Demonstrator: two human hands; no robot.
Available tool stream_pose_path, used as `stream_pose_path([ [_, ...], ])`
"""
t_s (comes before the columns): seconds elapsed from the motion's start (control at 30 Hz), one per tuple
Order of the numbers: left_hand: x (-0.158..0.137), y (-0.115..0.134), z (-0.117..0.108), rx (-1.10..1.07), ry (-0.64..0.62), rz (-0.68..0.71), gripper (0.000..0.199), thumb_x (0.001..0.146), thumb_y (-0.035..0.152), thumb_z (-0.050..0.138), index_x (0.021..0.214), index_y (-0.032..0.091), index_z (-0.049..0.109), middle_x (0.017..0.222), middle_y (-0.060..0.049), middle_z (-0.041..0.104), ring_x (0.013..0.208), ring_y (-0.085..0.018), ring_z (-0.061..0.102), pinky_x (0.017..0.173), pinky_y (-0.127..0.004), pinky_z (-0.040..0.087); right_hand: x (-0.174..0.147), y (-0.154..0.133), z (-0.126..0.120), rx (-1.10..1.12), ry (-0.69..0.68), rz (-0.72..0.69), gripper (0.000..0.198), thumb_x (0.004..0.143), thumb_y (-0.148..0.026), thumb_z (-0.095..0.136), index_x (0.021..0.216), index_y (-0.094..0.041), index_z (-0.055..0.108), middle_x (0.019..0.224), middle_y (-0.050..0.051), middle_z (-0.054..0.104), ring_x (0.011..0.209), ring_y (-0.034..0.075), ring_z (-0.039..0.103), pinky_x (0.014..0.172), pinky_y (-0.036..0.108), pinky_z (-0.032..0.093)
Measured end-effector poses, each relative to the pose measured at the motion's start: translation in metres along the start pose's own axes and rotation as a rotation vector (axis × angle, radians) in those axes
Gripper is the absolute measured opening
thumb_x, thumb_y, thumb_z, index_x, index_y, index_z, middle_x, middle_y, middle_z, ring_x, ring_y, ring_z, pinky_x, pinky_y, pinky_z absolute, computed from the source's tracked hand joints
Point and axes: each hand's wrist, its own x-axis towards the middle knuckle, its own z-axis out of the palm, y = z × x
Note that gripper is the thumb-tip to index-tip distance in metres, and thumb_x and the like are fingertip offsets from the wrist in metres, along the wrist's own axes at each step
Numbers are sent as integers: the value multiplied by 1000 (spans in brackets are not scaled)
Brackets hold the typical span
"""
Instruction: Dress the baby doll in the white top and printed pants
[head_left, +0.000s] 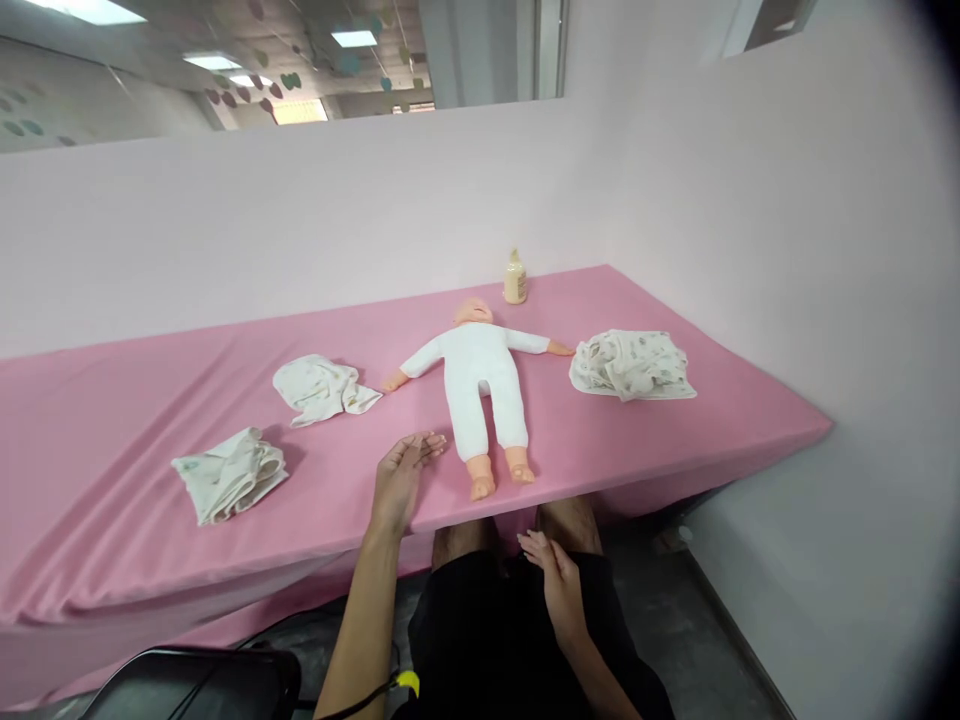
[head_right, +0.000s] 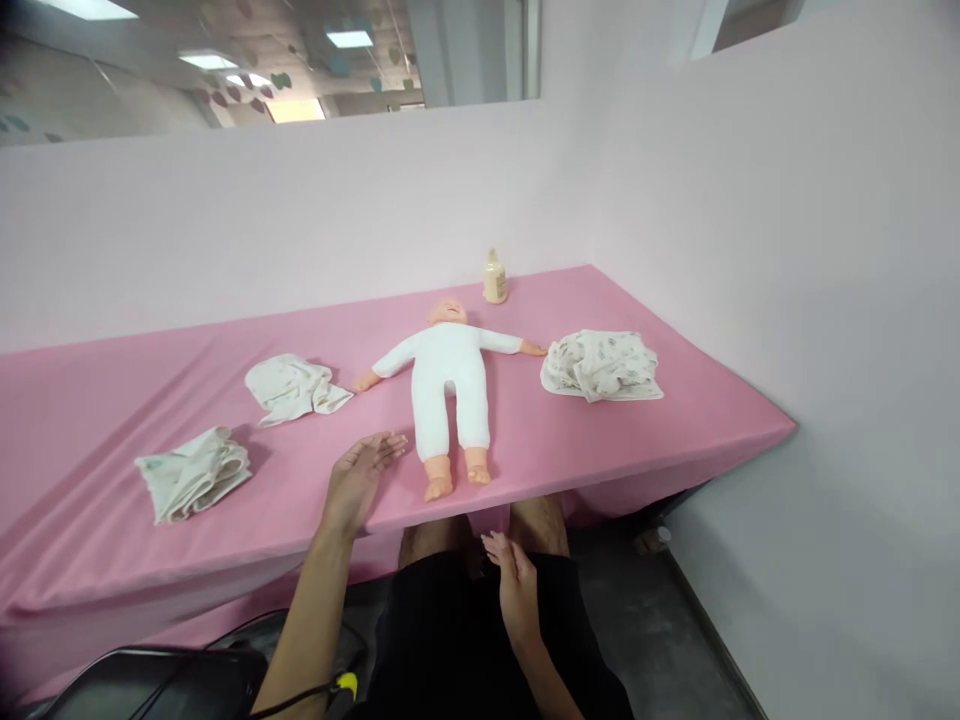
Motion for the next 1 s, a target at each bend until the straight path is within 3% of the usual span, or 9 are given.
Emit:
stream_pose_path([
  [0.13,1,-8,-2,142,31,33,33,81,41,73,92,11,66,88,-7,69,85,-16,67,98,-38,51,5,38,-7,-31,14,29,61,77,-73,63,97,-17,78,100,13,78,102,35,72,97,53,53],
  [0.27,2,-10,-4,220,45,67,31,82,42,70,89,12,64,83,-5,66,80,-14,63,91,-34,52,6,55,-7,-56,-48,22,60,78,-72,63,102,-19,78,104,12,77,103,35,71,96,52,53],
  [0.63,0,-8,-6,311,74,18,37,81,49,72,92,14,65,82,-5,69,81,-15,65,88,-33,50,6,71,-4,-91,-229,78,59,83,-69,61,104,-16,75,109,14,76,108,33,69,98,48,53],
  [1.0,-1,-9,-7,307,12,50,32,85,47,68,91,16,62,82,-3,67,80,-14,65,89,-33,51,7,75,-4,-109,-239,109,63,82,-70,60,108,-15,73,114,16,74,111,32,68,101,48,51],
])
